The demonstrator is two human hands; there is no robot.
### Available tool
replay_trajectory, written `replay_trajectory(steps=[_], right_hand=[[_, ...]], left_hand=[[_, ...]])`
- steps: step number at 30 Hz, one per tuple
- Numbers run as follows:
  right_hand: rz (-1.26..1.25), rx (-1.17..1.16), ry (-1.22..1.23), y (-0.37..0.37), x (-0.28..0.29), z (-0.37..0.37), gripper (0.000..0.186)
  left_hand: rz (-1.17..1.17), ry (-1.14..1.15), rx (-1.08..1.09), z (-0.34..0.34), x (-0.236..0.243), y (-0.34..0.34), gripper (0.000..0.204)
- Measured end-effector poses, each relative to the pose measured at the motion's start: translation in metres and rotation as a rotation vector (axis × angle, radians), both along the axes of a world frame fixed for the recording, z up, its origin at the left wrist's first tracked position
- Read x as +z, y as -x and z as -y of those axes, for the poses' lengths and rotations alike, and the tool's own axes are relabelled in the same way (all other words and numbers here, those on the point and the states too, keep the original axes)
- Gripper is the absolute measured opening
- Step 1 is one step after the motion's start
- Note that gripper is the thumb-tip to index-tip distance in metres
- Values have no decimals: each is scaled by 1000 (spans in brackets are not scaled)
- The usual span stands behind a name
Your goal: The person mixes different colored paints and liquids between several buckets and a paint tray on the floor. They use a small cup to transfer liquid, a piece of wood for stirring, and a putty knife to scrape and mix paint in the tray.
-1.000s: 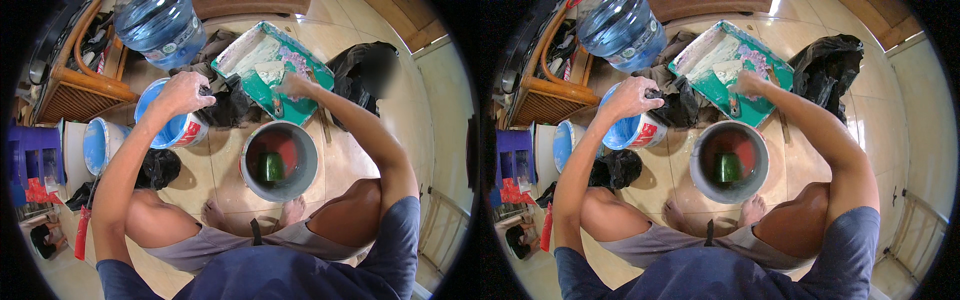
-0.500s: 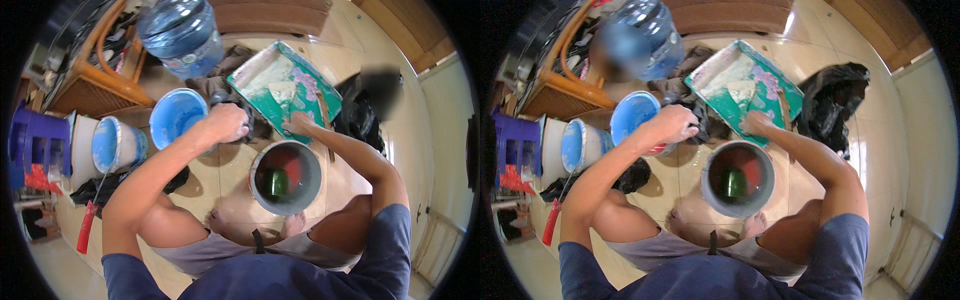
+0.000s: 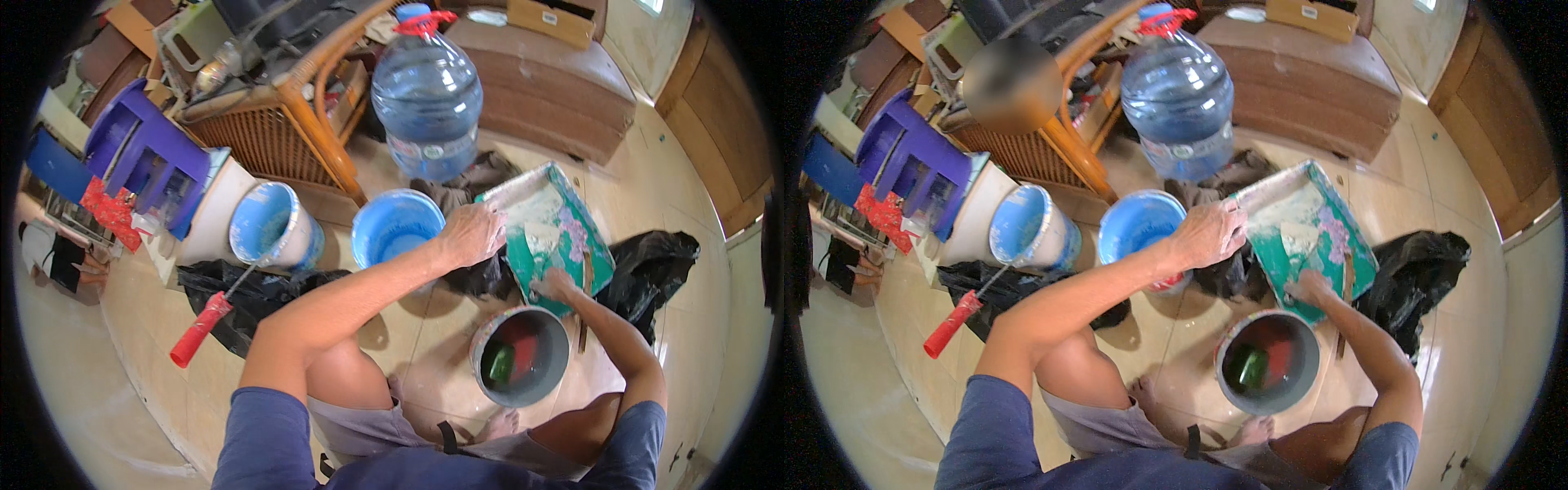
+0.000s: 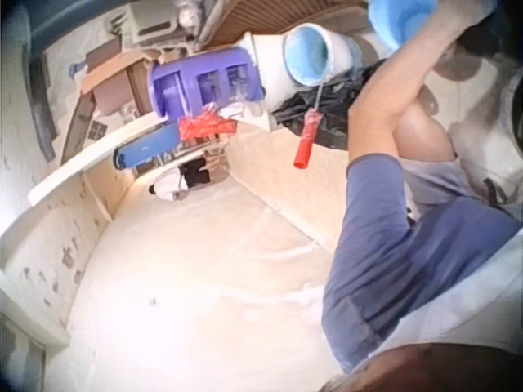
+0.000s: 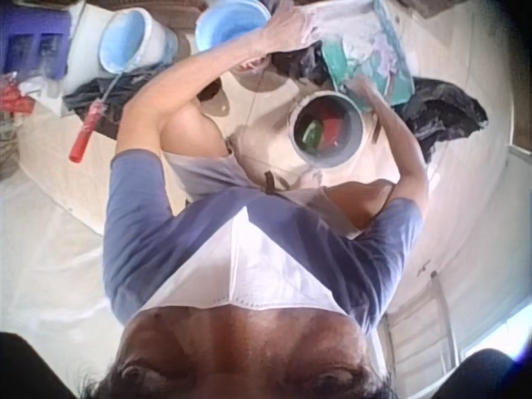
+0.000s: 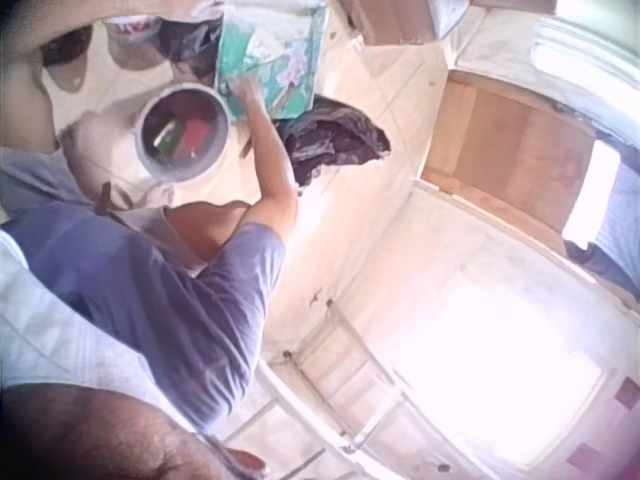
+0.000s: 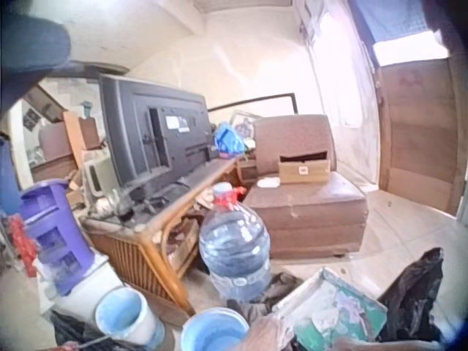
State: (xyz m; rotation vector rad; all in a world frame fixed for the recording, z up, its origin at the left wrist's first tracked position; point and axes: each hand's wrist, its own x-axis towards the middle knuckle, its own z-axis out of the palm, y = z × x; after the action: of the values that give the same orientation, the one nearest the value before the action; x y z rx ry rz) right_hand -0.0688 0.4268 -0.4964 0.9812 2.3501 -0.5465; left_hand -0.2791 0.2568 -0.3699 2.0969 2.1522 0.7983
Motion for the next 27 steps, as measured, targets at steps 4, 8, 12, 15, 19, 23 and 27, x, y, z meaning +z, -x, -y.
replay_trajectory(steps=[4,8,12,15,19,23,27], right_hand=[[39,3,-40,1,-2,-2,59],[-42,30,-134,-1,-6,3,61],[-21,36,-106,2,-3,3,60],[-2,39,-99,6,-4,6,59],[-55,-42,-133,0,-5,10,59],[-9,-90,-109,4,0,14,59],[-36,-174,-4,-1,-13,-6,56]], left_hand=[[-2,-43,187,6,0,31,17],[-51,-40,328,16,-5,60,17],[-122,-57,397,25,-4,76,16],[-122,-80,440,30,-5,84,16],[-135,-66,457,32,-2,87,18],[-120,-55,500,34,1,88,19],[-118,-34,535,34,0,90,20]])
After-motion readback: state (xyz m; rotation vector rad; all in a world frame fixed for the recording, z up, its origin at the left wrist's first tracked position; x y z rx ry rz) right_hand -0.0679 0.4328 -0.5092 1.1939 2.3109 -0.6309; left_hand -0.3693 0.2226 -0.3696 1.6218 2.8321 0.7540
